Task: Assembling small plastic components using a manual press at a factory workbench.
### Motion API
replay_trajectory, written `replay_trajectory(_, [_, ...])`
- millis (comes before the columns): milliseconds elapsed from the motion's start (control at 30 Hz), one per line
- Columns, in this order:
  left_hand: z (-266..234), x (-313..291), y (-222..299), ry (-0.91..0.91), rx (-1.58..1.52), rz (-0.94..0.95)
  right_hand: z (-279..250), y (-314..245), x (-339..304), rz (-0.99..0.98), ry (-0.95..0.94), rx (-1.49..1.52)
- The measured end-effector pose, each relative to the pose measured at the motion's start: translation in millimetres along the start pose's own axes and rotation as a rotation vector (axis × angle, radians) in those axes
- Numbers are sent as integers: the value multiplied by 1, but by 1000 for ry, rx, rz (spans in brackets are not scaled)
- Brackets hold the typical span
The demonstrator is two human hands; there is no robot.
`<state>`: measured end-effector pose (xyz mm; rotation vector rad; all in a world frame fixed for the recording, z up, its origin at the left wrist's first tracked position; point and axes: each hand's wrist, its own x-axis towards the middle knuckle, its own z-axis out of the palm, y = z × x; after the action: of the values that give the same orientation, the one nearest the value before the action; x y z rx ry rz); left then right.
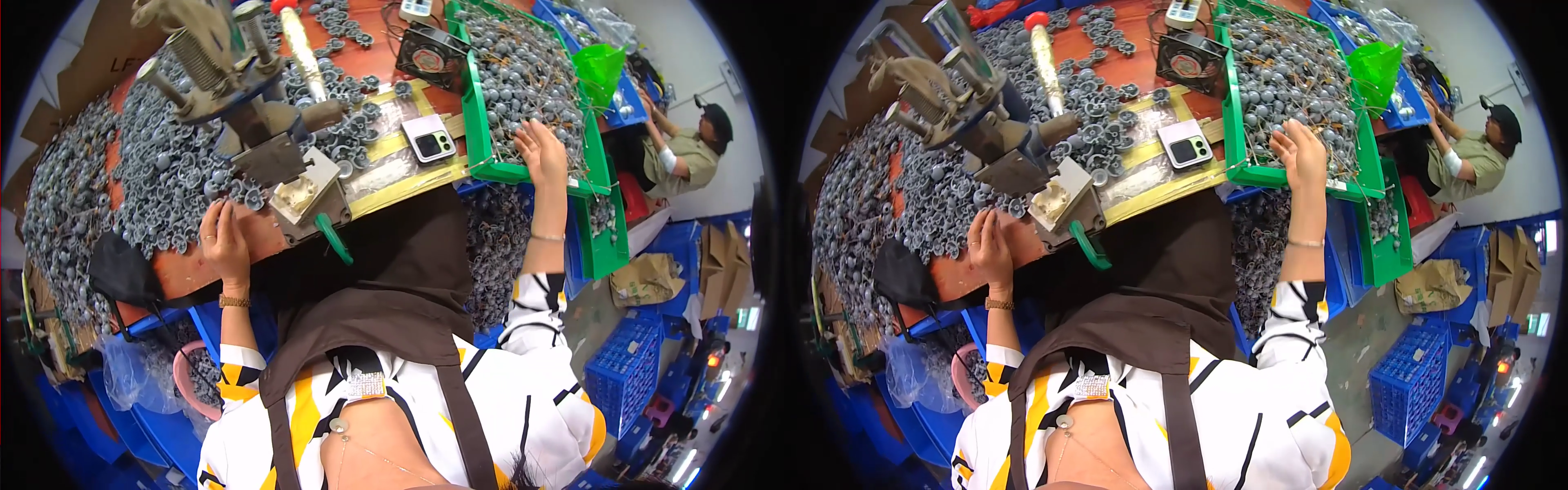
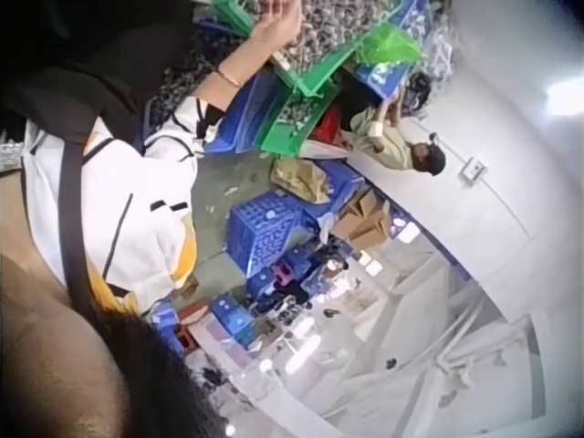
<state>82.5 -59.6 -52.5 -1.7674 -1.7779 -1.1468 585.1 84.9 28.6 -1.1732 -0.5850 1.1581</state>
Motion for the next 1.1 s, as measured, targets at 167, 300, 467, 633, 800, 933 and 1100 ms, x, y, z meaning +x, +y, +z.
replay_trajectory(167, [-1, -3, -3, 15, -86, -4, 19, 19, 66, 53, -54, 85])
replay_trajectory(300, [-4, 0, 3, 57, -211, -38, 39, -27, 69, -386, -88, -30])
replay_trajectory(467, [-7, 3, 41, -71, -448, -168, 60, -114, 46, -864, -310, 7])
replay_trajectory(633, [14, 20, 76, -110, -609, -246, 74, -131, 4, -978, -306, 3])
replay_trajectory(800, [25, 32, 79, -232, -591, -182, 60, -90, -55, -941, -515, 82])
replay_trajectory(933, [17, 37, 61, -603, -767, -267, 63, -47, -110, -670, -849, -81])
replay_trajectory(1100, [10, 39, 40, -396, -954, -352, 81, 10, -156, -369, -998, 22])
